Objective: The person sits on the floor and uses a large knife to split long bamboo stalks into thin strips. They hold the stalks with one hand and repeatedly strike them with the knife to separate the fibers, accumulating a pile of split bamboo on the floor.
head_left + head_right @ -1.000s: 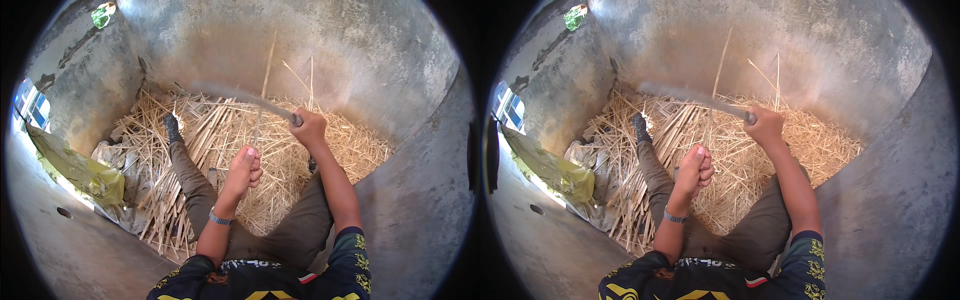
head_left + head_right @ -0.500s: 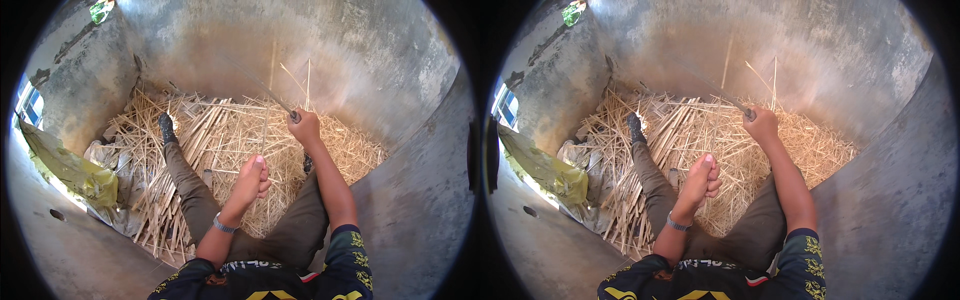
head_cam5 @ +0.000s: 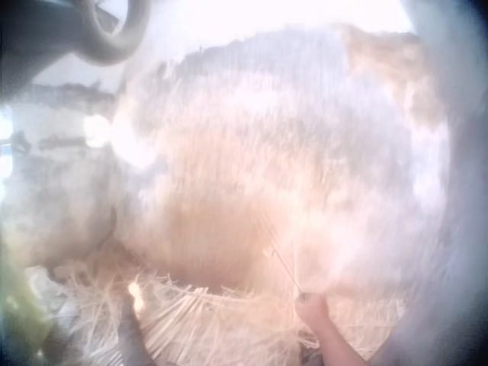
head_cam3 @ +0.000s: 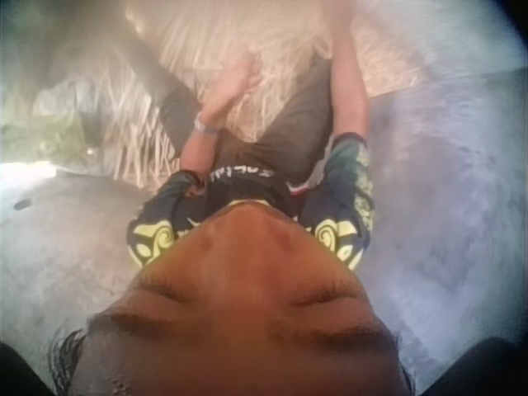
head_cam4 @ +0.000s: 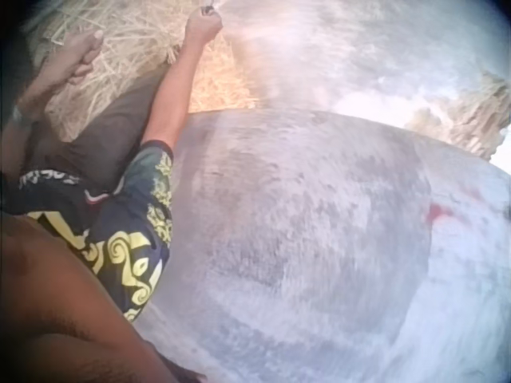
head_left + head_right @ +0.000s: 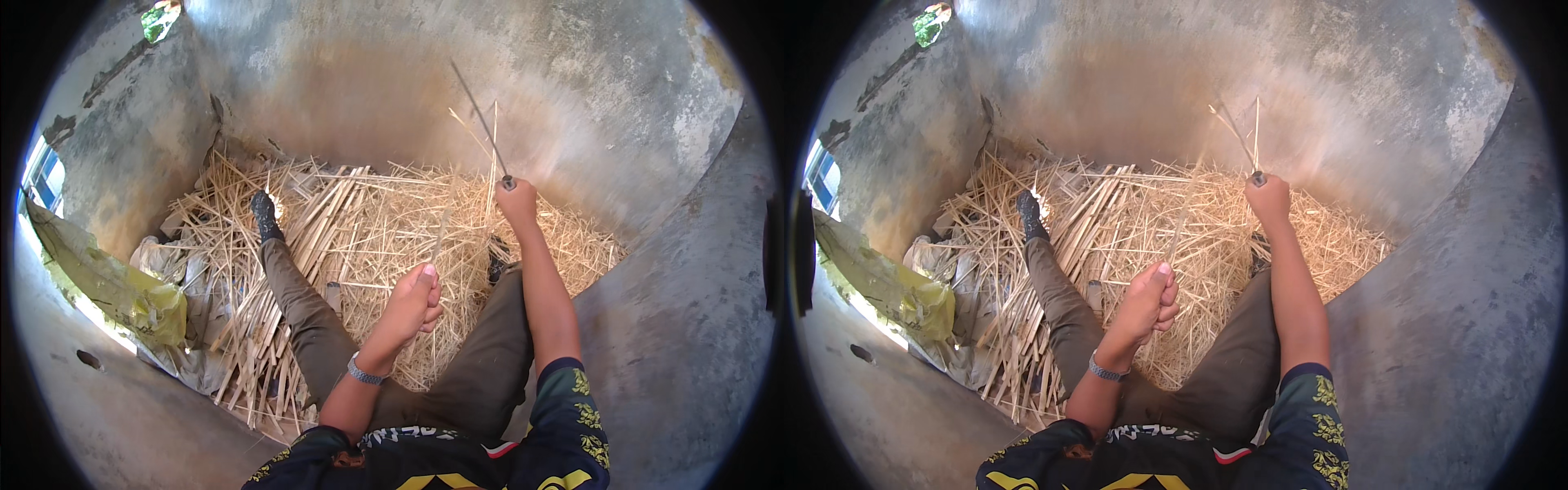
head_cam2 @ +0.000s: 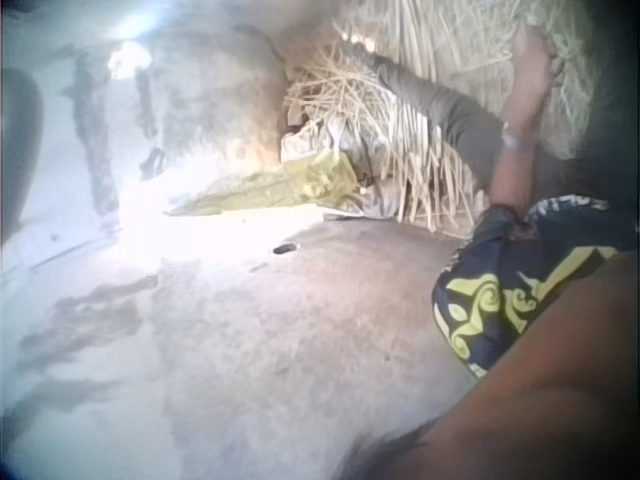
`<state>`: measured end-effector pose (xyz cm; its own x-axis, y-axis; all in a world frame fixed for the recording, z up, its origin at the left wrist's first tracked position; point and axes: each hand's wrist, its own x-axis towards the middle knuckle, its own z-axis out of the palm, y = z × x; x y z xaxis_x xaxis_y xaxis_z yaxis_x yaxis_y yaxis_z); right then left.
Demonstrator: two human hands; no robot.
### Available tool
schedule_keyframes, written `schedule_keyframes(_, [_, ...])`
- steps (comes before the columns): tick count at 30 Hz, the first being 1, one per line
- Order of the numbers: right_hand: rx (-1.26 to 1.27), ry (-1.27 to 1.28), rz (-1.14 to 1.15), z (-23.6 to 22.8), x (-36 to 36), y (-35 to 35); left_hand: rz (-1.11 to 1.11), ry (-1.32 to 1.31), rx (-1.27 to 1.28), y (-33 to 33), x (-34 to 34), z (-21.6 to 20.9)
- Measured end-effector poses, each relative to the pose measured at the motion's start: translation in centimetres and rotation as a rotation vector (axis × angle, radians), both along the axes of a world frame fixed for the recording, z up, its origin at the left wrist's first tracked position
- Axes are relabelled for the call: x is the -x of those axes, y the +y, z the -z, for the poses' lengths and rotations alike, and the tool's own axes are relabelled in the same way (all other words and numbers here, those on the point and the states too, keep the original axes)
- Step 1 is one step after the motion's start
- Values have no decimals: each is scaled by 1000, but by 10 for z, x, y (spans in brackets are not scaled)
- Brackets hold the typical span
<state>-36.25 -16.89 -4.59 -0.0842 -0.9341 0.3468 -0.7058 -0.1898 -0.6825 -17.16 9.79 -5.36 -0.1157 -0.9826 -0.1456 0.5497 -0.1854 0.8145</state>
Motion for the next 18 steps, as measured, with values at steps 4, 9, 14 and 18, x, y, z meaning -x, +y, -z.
schedule_keyframes(4, [233,106,-141,-10,-15,29,-20,67,14,-3,-10,2])
schedule_keyframes(9, [642,262,-267,-16,7,22,-69,-15,14,3,-18,-1])
schedule_keyframes(14, [796,321,-228,-10,4,21,-176,-323,12,19,-24,-5])
schedule_keyframes(18, [826,300,-390,-16,-26,51,-321,-366,37,32,-40,12])
